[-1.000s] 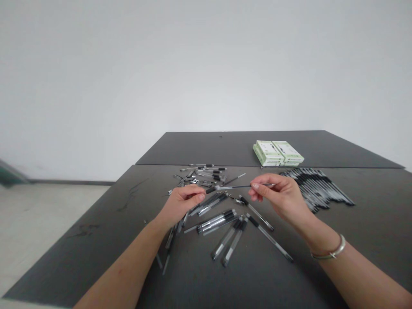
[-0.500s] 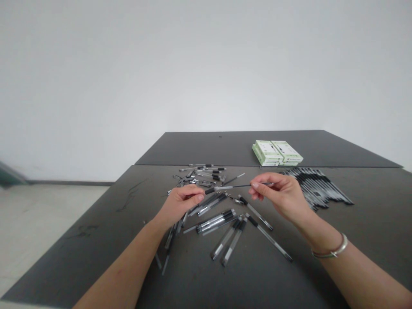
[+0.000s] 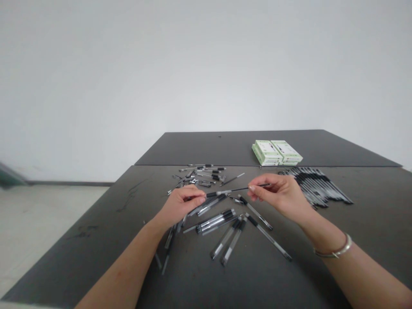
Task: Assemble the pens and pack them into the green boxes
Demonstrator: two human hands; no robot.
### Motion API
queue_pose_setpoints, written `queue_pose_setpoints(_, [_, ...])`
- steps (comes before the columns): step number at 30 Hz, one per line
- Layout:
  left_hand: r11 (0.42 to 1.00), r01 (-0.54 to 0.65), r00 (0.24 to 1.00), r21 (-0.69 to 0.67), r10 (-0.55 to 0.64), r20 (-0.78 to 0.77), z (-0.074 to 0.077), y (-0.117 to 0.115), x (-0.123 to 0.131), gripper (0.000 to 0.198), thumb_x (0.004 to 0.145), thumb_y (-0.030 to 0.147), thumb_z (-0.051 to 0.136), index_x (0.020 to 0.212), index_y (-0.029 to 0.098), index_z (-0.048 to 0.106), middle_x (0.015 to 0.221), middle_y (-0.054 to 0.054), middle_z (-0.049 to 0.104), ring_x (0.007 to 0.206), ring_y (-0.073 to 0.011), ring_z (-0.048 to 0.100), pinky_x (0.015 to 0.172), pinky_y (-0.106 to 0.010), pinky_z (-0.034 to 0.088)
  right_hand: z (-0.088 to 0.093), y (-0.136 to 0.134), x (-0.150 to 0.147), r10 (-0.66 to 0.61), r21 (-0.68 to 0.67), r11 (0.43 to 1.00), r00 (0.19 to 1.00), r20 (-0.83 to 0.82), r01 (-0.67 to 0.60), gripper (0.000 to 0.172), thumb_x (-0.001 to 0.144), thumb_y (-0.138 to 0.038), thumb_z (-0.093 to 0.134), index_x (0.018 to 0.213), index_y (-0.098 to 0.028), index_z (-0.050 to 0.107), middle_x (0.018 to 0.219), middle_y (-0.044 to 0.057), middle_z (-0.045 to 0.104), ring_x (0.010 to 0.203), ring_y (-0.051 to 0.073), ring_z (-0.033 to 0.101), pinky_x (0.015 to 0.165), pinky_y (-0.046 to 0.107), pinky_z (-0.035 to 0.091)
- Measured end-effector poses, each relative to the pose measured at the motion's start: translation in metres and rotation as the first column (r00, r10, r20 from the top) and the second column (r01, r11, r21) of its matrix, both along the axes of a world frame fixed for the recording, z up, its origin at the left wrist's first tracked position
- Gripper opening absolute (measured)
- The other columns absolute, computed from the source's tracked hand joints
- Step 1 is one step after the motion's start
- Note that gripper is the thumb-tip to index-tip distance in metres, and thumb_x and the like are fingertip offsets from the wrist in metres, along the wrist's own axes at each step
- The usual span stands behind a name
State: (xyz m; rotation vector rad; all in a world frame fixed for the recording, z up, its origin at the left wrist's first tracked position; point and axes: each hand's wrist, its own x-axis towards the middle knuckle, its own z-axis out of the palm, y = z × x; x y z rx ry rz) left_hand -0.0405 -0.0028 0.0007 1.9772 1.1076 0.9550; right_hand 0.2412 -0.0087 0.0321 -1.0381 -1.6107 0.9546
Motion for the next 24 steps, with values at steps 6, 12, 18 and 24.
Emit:
queue_pose_setpoints(6, [1.0,0.027,0.999,0.003,-0.027,-0.042,-0.001,-0.001,0.004,0.018,0.083,0.027,0.062,0.085,0.016,0.075,0.077,-0.004,0.063,0.072,-0.0148,0.058,0.068,-0.025,0.042,-0.009,-0.004,-0.013,0.042,-0.018,0.999,0.996,0.083,-0.04,0.02,0.075,-0.037,0.072,0.075,-0.017,0.071,0.06,0.003,0.069,0.055,0.014,0.064,0.051,0.023,0.05])
queue_pose_setpoints(12, [0.997,0.073,0.993,0.003,-0.072,-0.096,-0.005,0.0,0.006,0.016,0.085,0.024,0.06,0.084,0.016,0.074,0.077,-0.003,0.062,0.073,-0.0143,0.057,0.067,-0.024,0.04,-0.021,-0.007,-0.024,0.183,-0.15,0.972,0.983,0.008,-0.18,0.028,0.083,-0.04,0.063,0.096,-0.015,0.064,0.077,0.006,0.073,0.067,0.015,0.067,0.061,0.025,0.052])
queue_pose_setpoints(18, [0.998,0.068,0.994,-0.019,-0.069,-0.079,-0.003,0.0,0.005,0.017,0.086,0.024,0.059,0.084,0.015,0.073,0.081,-0.004,0.064,0.076,-0.0153,0.058,0.071,-0.025,0.042,-0.02,-0.005,-0.021,0.173,-0.117,0.978,0.985,-0.003,-0.173,0.021,0.087,-0.037,0.058,0.095,-0.018,0.055,0.058,-0.005,0.054,0.05,0.01,0.049,0.048,0.021,0.038])
queue_pose_setpoints(24, [0.998,0.065,0.994,-0.02,-0.066,-0.083,-0.005,0.001,0.003,0.018,0.086,0.027,0.059,0.086,0.015,0.073,0.081,-0.004,0.064,0.077,-0.0155,0.059,0.071,-0.025,0.042,-0.024,-0.003,-0.023,0.164,-0.075,0.983,0.986,-0.018,-0.165,0.015,0.089,-0.033,0.055,0.091,-0.019,0.053,0.06,-0.005,0.053,0.053,0.01,0.047,0.05,0.022,0.037])
